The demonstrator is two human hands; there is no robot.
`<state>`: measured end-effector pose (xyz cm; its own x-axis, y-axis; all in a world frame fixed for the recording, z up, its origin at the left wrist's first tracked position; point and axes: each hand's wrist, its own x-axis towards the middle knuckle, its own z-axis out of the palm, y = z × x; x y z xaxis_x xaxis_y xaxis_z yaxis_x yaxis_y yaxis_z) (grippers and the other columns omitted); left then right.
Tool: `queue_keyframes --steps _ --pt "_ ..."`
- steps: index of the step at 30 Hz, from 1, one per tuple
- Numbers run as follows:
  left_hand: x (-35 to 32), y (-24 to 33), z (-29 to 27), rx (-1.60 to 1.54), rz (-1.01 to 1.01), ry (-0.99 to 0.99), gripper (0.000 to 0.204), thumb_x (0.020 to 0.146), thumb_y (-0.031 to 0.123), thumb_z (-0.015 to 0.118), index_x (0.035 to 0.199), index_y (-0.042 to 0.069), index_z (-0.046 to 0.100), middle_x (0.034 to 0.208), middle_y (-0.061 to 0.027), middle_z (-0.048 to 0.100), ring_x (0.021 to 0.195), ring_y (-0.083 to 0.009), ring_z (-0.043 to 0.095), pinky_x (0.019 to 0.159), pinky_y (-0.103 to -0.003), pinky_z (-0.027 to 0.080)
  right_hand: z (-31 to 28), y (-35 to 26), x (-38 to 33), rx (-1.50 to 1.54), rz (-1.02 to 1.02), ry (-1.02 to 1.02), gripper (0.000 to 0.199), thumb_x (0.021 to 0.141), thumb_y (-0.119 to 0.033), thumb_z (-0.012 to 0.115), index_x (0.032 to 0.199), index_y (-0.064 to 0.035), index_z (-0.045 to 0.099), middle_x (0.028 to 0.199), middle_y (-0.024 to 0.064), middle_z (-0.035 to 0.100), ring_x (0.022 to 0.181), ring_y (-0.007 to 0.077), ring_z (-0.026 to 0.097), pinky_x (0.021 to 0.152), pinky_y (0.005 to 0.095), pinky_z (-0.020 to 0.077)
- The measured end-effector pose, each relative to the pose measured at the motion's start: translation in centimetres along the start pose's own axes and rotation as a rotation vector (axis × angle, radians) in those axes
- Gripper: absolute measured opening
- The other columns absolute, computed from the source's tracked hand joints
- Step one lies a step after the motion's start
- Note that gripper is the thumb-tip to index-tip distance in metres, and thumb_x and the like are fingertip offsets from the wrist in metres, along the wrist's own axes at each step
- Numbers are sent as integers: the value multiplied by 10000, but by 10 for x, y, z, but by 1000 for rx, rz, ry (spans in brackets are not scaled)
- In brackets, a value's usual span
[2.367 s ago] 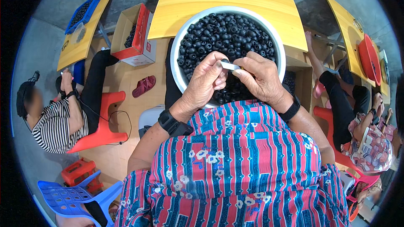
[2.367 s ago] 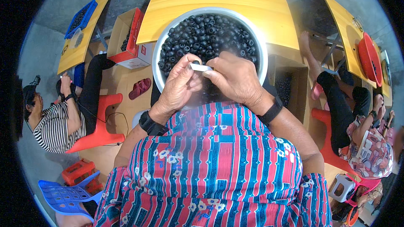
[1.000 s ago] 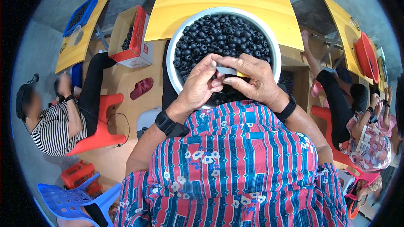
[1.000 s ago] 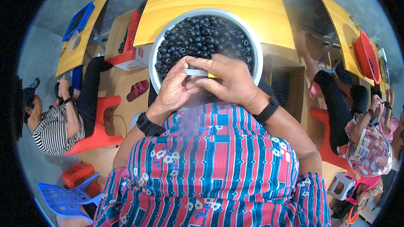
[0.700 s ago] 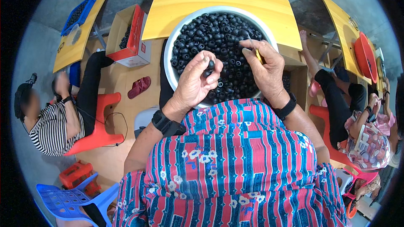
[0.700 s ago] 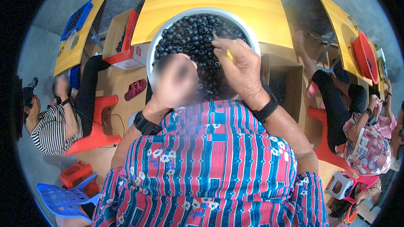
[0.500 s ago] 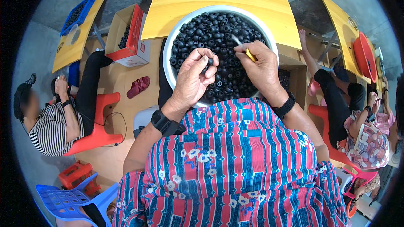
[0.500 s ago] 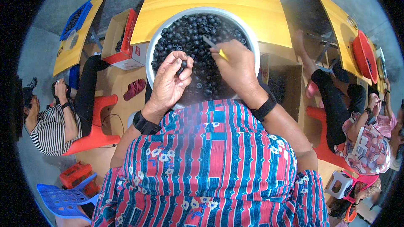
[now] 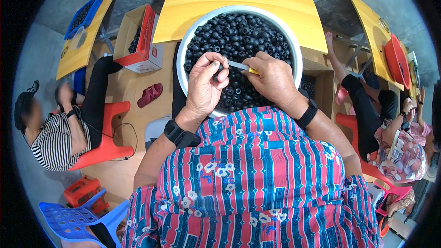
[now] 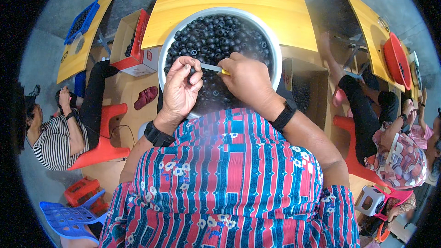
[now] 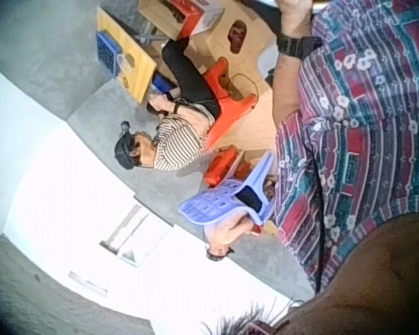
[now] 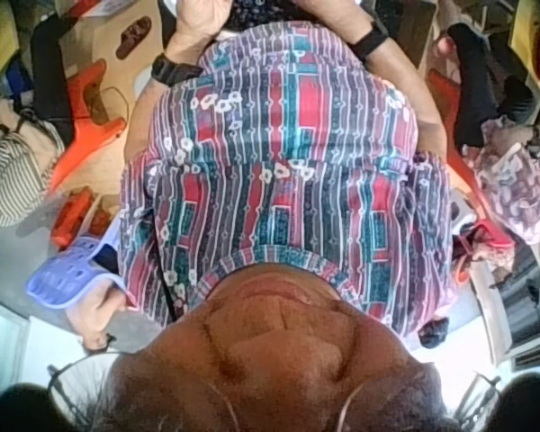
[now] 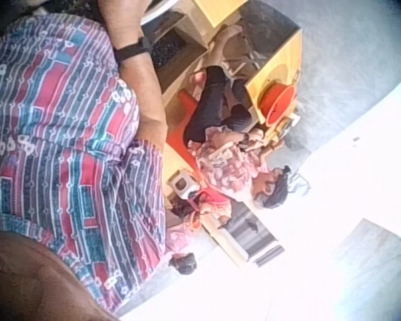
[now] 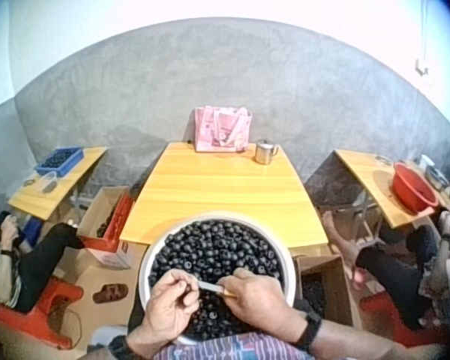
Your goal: The recorder uses a small knife to peel the skin off longan fruits and extract the seeds.
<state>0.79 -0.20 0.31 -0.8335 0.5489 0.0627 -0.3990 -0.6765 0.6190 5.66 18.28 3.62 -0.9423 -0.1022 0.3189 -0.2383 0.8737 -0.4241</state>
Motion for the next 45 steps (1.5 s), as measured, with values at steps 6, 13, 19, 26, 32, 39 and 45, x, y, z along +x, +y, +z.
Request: queue_keyframes --steps 6,13,19,26,32,39,45 --pt "1 -3 -5 -14 66 57 90 977 102 477 1010 56 548 935 -62 534 669 -83 443 534 -190 369 2 -2 2 -48 11 -19 237 760 -242 729 970 -133 717 777 78 627 722 291 650 621 390 519" --pt "1 -2 -3 10 59 57 103 990 105 455 1031 59 536 945 -64 528 669 -82 441 538 -194 366 0 -2 6 -80 0 -67 237 754 -274 733 945 -136 716 774 67 635 712 288 651 619 393 519" --pt "0 -1 -1 4 56 43 116 1002 123 439 1069 66 515 975 -69 518 672 -85 439 550 -200 375 2 3 6 38 34 -4 195 751 -213 731 915 -109 712 821 83 670 743 300 656 639 373 522" --pt "-1 0 4 73 -30 26 205 1014 189 465 1163 58 520 908 -25 497 668 -65 423 539 -173 347 -4 7 4 545 88 91 248 746 -105 763 973 -29 700 851 104 691 745 178 653 680 283 500" --pt "-2 -4 7 292 -116 -46 331 963 136 574 1282 63 526 966 25 534 652 -11 403 531 -159 315 -14 1 3 733 16 -14 226 784 -88 731 992 -11 687 875 102 701 787 151 658 710 274 505" --pt "-2 -5 4 329 -101 -89 304 949 107 591 1248 74 544 971 18 547 655 -13 421 541 -167 334 -14 4 5 797 -20 -68 184 828 -87 704 996 -14 691 830 81 691 757 112 634 677 256 494" --pt "-3 -5 4 327 -78 -95 291 926 114 629 1203 73 552 917 25 513 650 -23 418 542 -172 340 -11 6 5 762 -28 -88 148 813 -80 712 947 -21 690 809 81 681 736 130 635 662 263 491"
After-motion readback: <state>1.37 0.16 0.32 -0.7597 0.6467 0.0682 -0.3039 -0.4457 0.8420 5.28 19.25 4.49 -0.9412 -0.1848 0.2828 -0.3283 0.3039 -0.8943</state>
